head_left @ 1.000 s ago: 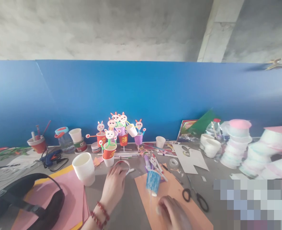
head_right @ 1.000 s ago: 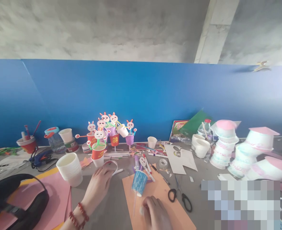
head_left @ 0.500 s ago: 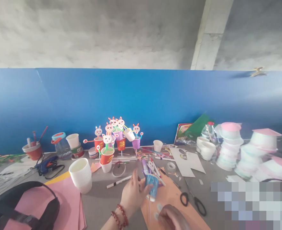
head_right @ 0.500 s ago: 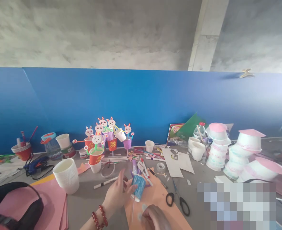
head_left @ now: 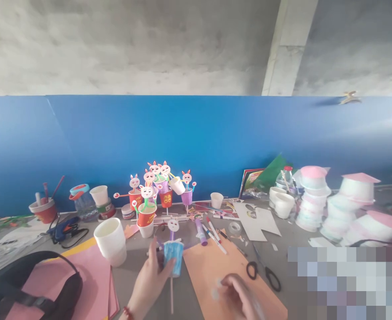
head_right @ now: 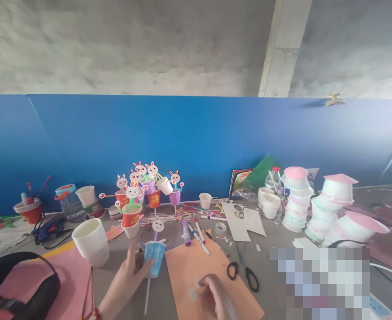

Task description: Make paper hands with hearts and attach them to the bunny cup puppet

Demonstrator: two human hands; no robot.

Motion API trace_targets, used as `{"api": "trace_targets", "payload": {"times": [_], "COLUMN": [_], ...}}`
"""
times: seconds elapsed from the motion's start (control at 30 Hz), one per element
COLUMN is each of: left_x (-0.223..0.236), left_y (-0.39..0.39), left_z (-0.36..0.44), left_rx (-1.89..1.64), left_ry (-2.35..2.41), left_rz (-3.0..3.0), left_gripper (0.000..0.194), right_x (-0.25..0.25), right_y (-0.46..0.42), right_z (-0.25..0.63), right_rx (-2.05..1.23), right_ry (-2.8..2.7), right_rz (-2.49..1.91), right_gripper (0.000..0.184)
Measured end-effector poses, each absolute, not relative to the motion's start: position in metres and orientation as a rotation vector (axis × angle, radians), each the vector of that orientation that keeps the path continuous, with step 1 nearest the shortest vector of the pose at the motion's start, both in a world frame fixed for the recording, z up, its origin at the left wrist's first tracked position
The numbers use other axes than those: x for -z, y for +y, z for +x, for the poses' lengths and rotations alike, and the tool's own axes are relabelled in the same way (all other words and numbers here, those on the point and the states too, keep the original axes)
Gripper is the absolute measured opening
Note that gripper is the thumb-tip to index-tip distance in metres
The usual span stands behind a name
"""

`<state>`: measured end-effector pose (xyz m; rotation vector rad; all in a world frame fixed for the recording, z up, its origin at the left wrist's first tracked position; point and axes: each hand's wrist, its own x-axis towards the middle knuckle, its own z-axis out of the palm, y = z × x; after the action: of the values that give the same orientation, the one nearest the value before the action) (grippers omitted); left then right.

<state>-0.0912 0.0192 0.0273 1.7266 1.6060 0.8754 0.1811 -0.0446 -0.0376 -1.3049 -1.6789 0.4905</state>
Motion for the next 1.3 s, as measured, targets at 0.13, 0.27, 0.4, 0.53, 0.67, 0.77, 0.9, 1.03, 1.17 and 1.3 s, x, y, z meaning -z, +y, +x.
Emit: {"api": "trace_targets", "payload": {"times": [0.13, 0.27, 0.4, 0.53, 0.67, 0.77, 0.9, 1.03, 1.17, 1.3], "left_x": [-0.022, -0.013, -0.009, -0.017, -0.036, -0.048, -0.049, -0.037, -0.029, -0.029], "left_y": [0.003, -0.007, -0.016, -0.025, -0.031, -0.029, -0.02, -0.008, -0.002, -0.002], "left_z": [-0.126, -0.133, -0.13, -0.12, -0.099, -0.079, -0.058, -0.042, -0.032, -0.031], "left_rx": [-0.82, -0.794, -1.017, -1.292, -1.266, -1.131, -1.098, -1.118, -0.994, -0.947], "left_ry": [1.798, 1.941, 2.071, 1.927, 1.607, 1.421, 1.299, 1.214, 1.26, 1.145], "left_rz": [1.743, 1.781, 1.974, 2.341, 2.566, 2.618, 2.599, 2.352, 1.942, 1.571], "left_gripper": [0.078, 0.078, 0.059, 0.042, 0.032, 0.022, 0.024, 0.019, 0.021, 0.026], "right_x": [0.026, 0.007, -0.005, -0.012, -0.014, -0.013, -0.014, -0.022, -0.03, -0.033], "right_y": [-0.036, -0.024, -0.018, -0.017, -0.016, -0.014, -0.007, -0.002, -0.001, -0.003], "right_z": [0.187, 0.187, 0.187, 0.188, 0.19, 0.191, 0.185, 0.164, 0.139, 0.128], "right_rx": [-0.423, -0.387, -0.402, -0.445, -0.534, -0.605, -0.728, -0.836, -1.08, -1.11], "right_ry": [-1.758, -2.011, -2.093, -2.082, -2.033, -1.982, -1.94, -1.856, -1.608, -1.552], "right_rz": [-1.271, -1.481, -1.553, -1.588, -1.628, -1.642, -1.559, -1.38, -1.166, -1.129], "right_gripper": [0.013, 0.026, 0.02, 0.014, 0.011, 0.011, 0.009, 0.02, 0.037, 0.05]}}
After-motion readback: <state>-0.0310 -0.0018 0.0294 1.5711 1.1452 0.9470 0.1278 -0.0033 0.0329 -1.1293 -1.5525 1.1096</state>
